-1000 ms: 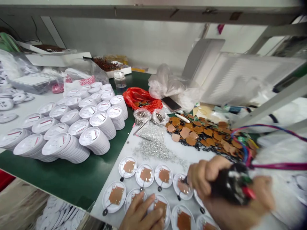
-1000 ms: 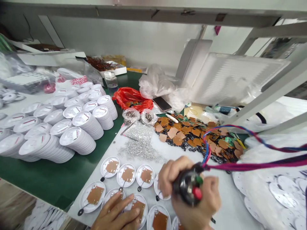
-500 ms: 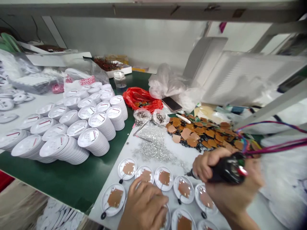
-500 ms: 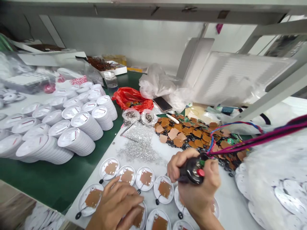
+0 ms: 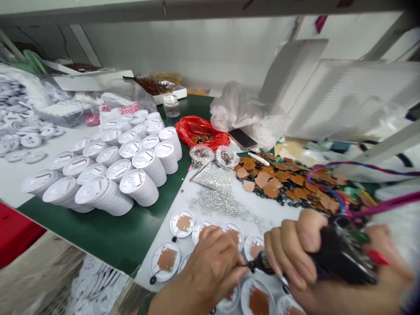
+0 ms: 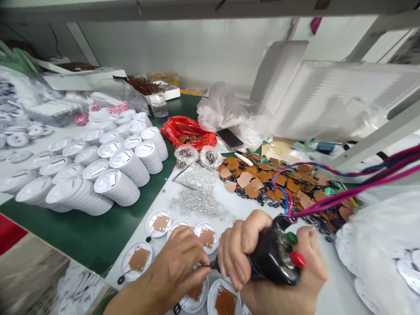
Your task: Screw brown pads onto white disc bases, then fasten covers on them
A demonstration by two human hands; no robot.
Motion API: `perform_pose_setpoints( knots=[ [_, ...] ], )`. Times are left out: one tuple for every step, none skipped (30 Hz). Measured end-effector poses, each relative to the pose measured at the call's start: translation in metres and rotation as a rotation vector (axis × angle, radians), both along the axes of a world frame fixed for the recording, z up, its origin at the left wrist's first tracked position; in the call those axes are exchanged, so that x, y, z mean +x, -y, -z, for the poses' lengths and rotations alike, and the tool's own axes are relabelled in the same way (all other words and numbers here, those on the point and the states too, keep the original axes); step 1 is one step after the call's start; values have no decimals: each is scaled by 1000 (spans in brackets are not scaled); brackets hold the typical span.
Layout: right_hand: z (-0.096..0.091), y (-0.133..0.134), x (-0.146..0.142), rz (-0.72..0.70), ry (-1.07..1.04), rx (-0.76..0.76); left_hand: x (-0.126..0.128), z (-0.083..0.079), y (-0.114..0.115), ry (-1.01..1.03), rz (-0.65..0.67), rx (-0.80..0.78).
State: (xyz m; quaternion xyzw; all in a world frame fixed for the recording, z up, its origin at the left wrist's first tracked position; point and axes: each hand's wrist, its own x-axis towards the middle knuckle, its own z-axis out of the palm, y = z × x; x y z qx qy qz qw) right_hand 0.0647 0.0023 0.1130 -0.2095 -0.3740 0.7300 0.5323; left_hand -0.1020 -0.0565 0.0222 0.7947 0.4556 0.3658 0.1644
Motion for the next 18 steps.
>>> perform_pose_setpoints(
  knots=[
    [0,1,-2,-25,-1,4,-2,1,2,-64,23,15],
    [0,2,-4,-50,-1,10,-3,2,3,-120,38,38],
    [1,3,-5,-76,0,12,-4,2,5,-165,46,60],
    [1,4,-6,-107,1,10,-4,3,6,-195,47,84],
    [2,5,-7,-138,3,0,-4,3,7,-211,38,111],
    [3,7,-7,-162,2,-18,-4,3,8,-219,23,137],
    [4,9,-7,-179,2,-42,-4,3,9,-223,4,162],
    [5,11,-7,-194,2,-67,-3,4,10,-229,-15,184],
    [7,13,-7,-209,-1,-89,-3,5,11,-239,-31,205],
    [9,15,-7,-226,-2,-109,-2,8,12,-252,-46,224],
    [10,16,-8,-249,-4,-127,-1,12,13,-271,-57,233],
    [12,18,-8,-276,-6,-141,0,16,15,-295,-66,233],
    [14,19,-9,-302,-4,-154,1,20,16,-318,-73,230],
    [15,20,-10,-321,-1,-166,1,24,17,-341,-74,230],
    [16,21,-11,-335,2,-177,2,27,18,-358,-69,232],
    [17,22,-11,-341,8,-187,2,29,20,-363,-65,241],
    [18,22,-11,-341,13,-190,1,29,21,-355,-62,251],
    [18,22,-12,-335,17,-189,0,28,22,-333,-63,259]
  ],
)
